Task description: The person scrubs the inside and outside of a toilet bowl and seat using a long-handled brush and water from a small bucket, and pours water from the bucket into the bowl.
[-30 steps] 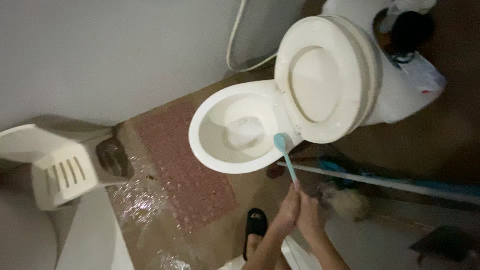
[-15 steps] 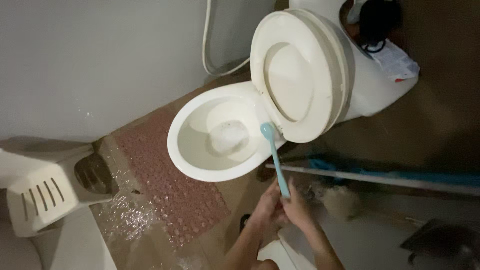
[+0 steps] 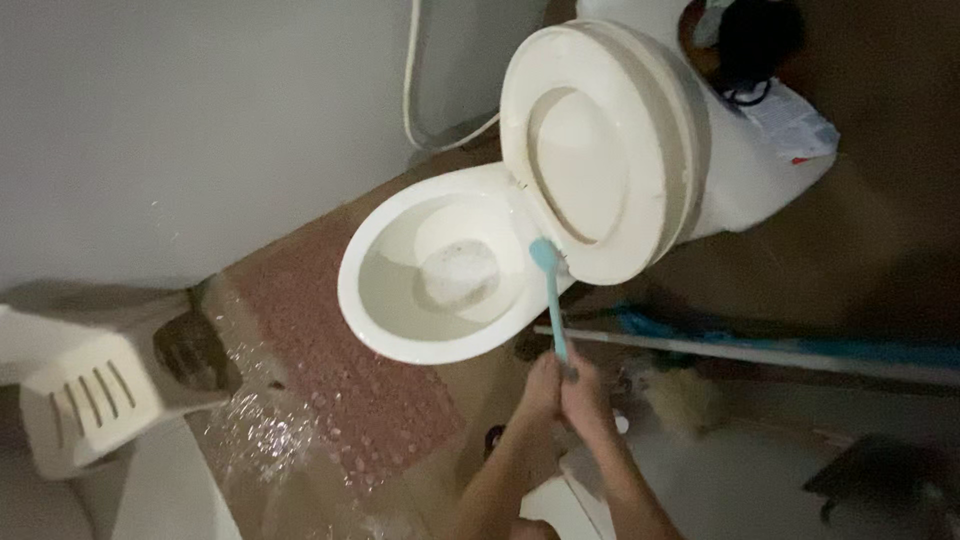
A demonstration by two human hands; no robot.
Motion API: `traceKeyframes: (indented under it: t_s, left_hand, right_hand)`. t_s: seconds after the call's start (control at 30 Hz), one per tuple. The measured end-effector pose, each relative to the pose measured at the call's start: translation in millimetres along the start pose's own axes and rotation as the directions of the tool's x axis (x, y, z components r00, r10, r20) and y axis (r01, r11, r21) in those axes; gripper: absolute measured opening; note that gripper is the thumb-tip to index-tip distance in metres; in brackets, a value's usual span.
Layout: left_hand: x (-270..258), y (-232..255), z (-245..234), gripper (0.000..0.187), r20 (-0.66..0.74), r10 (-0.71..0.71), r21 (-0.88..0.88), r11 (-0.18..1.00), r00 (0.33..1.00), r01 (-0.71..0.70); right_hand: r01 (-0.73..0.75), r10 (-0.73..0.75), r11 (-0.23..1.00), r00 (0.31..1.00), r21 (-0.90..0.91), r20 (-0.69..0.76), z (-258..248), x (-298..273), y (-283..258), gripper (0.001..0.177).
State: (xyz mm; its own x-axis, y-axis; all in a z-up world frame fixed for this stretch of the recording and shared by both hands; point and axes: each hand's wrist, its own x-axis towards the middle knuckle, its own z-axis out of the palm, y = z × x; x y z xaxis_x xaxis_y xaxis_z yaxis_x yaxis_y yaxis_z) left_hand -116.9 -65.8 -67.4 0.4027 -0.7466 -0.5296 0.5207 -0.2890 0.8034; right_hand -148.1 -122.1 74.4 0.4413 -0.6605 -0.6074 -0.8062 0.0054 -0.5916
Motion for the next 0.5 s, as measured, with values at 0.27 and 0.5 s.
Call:
traceKeyframes:
  t_s: [0.27,0.5]
  left_hand:
    - [-165.0,-99.2,-52.6,0.059,-0.132,-0.269,0.037,0.961,0.954,0.276]
    - [-289.9,-57.3,-182.7,0.053,-0.406,-0.495,-0.101,0.86,0.768,0.501]
  right_hand:
    - [-0.313,0.266,0.916,0.942,0.251,0.204,114.2,-121.7,70.4,0.045]
    - [-0.222,0.064,0.922,0.896,0.318,0.439,240.6,-200.2,62.5,0.049]
